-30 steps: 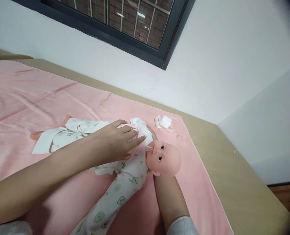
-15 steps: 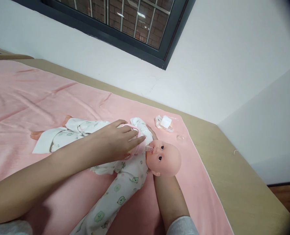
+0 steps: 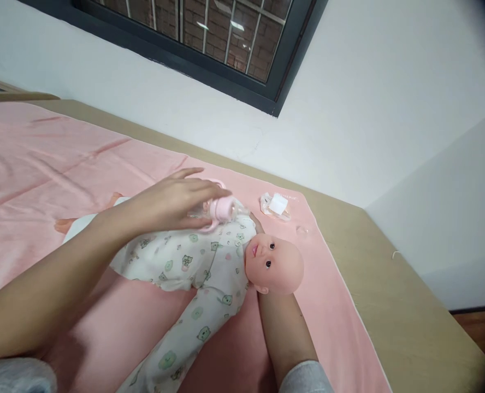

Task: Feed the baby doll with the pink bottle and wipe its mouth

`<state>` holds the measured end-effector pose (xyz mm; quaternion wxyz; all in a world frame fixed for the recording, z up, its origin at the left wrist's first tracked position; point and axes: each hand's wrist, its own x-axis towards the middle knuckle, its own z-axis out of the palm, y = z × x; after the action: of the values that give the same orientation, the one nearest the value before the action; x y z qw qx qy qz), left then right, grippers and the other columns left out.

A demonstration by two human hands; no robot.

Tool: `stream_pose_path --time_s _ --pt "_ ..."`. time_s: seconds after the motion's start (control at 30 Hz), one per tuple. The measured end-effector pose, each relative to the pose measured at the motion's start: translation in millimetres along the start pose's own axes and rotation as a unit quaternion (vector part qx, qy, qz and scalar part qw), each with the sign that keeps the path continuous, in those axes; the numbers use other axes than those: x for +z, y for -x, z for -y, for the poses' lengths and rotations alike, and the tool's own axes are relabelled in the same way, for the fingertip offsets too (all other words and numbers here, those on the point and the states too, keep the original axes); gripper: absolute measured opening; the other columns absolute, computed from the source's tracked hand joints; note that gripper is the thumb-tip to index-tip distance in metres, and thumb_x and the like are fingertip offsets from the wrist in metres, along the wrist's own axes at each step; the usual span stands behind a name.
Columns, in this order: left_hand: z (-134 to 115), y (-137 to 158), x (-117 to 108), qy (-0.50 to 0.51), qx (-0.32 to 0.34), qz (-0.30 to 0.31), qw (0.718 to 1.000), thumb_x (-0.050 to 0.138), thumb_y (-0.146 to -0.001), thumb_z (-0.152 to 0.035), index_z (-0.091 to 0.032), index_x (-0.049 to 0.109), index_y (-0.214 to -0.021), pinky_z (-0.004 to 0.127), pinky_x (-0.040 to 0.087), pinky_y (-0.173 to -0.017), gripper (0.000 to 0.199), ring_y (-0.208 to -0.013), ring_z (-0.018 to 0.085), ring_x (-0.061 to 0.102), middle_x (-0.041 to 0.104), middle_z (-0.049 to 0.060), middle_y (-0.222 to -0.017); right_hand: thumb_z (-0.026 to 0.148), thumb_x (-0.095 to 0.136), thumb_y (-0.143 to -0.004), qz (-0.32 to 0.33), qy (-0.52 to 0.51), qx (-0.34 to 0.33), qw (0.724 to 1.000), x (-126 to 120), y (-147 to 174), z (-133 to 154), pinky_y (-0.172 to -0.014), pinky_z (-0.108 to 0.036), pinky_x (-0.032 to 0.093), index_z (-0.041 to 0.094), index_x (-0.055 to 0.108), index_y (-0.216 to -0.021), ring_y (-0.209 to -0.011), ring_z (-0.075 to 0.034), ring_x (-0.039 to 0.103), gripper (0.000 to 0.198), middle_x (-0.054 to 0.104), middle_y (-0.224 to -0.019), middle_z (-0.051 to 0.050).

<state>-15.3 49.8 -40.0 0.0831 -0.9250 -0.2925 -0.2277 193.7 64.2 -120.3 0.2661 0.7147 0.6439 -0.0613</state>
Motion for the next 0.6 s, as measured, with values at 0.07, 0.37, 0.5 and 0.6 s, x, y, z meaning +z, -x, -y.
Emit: stream_pose_path --time_s 0.07,0.37,0.5,0.6 --pt "16.0 0.4 3.4 0.048 -0.078 -0.024 0.996 0.056 -0.089 -0.043 -0.024 0.049 -0.138 0.035 0.028 -0.113 0.053 -0.124 0.023 0.053 0.059 0.003 -0.134 0.022 0.086 -0.039 0.088 0.018 0.093 0.992 -2.5 5.6 1.1 -0.059 -0.043 0.064 0.030 0.067 -0.059 -0.067 -0.035 0.071 0.028 0.067 -0.067 -0.001" --pt "78.9 13.1 36.1 0.171 -0.295 -0.090 0.936 0.063 -0.073 -0.038 -0.025 0.047 -0.142 0.031 0.043 -0.096 0.072 -0.115 0.024 0.056 0.055 0.002 -0.138 0.016 0.079 -0.042 0.159 -0.002 0.183 0.970 0.9 5.3 2.2 -0.063 -0.049 0.064 0.031 0.062 -0.050 -0.073 -0.039 0.071 0.024 0.062 -0.057 -0.001" --pt "101.6 23.2 49.3 0.186 -0.321 -0.092 0.924 0.062 -0.069 -0.032 -0.025 0.052 -0.136 0.031 0.044 -0.093 0.068 -0.112 0.023 0.058 0.056 0.002 -0.137 0.013 0.078 -0.040 0.150 -0.002 0.177 0.973 -7.6 14.7 1.3 -0.073 -0.055 0.062 0.029 0.064 -0.050 -0.078 -0.043 0.071 0.024 0.064 -0.061 -0.003" --pt "116.4 30.0 61.0 0.197 -0.345 -0.094 0.913 0.065 -0.067 -0.041 -0.015 0.051 -0.134 0.031 0.045 -0.088 0.074 -0.109 0.022 0.058 0.058 0.007 -0.131 0.010 0.080 -0.039 0.188 0.050 0.158 0.968 -14.6 21.0 1.7 -0.074 -0.057 0.061 0.028 0.067 -0.054 -0.082 -0.045 0.071 0.027 0.068 -0.069 -0.004"
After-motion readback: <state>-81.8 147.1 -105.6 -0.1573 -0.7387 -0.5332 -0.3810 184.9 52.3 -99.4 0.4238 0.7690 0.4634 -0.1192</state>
